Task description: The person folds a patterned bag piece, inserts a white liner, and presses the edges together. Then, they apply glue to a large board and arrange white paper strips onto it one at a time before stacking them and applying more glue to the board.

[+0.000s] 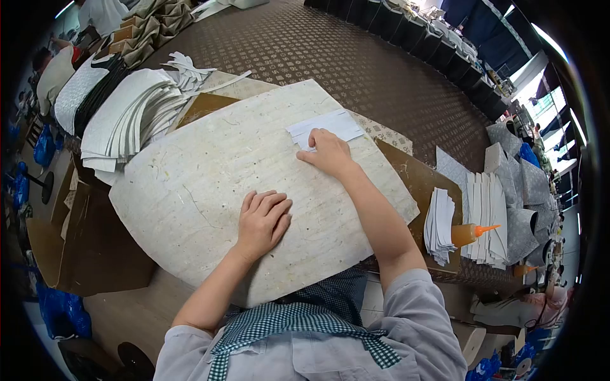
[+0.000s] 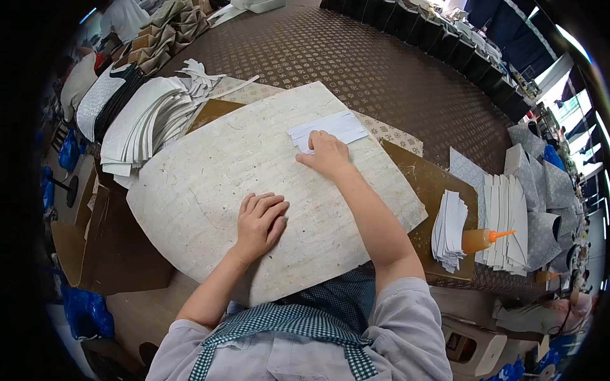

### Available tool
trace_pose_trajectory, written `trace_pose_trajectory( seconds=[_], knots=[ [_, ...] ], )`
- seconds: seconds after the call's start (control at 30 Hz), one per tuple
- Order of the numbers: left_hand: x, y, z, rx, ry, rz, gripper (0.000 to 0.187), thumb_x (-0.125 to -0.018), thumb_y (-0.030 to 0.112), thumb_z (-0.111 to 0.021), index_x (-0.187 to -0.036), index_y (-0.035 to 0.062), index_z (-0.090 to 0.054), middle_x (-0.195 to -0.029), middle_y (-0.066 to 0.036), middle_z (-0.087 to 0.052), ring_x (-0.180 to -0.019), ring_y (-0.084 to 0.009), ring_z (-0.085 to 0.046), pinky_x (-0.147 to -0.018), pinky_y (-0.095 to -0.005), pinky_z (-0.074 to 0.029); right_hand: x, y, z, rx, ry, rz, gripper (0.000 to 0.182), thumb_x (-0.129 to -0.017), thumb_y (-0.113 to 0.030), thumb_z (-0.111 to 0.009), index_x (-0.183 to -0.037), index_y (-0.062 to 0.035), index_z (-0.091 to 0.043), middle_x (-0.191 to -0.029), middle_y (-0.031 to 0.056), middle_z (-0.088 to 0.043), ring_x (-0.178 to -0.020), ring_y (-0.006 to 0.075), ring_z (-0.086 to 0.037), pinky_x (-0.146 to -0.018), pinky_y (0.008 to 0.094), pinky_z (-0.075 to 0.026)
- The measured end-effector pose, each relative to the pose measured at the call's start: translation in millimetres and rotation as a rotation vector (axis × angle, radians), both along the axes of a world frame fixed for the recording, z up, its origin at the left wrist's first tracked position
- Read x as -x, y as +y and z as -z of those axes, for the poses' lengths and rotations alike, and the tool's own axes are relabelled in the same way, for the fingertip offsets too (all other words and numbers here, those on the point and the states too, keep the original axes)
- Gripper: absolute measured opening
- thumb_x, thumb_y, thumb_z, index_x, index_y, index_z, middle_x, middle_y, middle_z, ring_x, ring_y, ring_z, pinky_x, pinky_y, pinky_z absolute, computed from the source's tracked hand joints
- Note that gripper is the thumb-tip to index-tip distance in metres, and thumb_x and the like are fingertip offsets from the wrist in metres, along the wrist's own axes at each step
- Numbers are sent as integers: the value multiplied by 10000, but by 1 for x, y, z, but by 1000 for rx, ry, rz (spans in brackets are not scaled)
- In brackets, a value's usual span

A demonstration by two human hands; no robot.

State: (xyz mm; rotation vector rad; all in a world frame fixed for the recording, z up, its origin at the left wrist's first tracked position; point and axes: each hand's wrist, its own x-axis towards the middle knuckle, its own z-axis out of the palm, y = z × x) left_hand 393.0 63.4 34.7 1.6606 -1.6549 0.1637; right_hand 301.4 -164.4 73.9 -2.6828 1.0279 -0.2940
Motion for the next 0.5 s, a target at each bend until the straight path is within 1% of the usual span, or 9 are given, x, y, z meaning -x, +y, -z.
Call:
trace_pose_trajectory(
  seconds=[0.1,0.2,0.3,0.4,0.5],
  knots=[
    [0,1,0,1,-1,0,241,-807,182,-662,-1030,91,-663,-1088,-42,-630,-1088,-228,-564,-1011,-440,-346,1,-13,-4,-187,19,-26,324,-799,-363,-677,-910,-80,-568,-933,93,-631,-869,274,-622,-743,396,-485],
    [1,0,1,4,-6,-3,240,-806,181,-662,-1032,99,-664,-1092,-40,-631,-1088,-232,-566,-1013,-445,-345,-5,-11,9,90,57,-67,253,-814,-288,-656,-897,-68,-563,-913,96,-631,-842,278,-640,-719,399,-507],
    [1,1,2,7,-6,-6,240,-805,181,-663,-1033,107,-666,-1095,-39,-631,-1088,-236,-568,-1013,-451,-347,-10,-5,29,354,18,-119,198,-824,-232,-627,-885,-56,-561,-882,103,-625,-815,289,-654,-692,403,-531],
    [1,1,3,11,-4,-2,237,-807,178,-659,-1034,109,-666,-1096,-42,-632,-1086,-242,-571,-1010,-454,-349,-5,-9,34,468,55,-226,159,-805,-150,-600,-924,-45,-583,-936,131,-640,-798,267,-672,-650,381,-552],
    [1,1,3,20,-4,4,229,-813,171,-651,-1031,105,-667,-1093,-51,-633,-1083,-250,-576,-1000,-455,-354,-5,-8,29,375,63,-162,195,-840,-214,-581,-931,-41,-576,-942,127,-641,-824,284,-666,-702,407,-545]
  ],
)
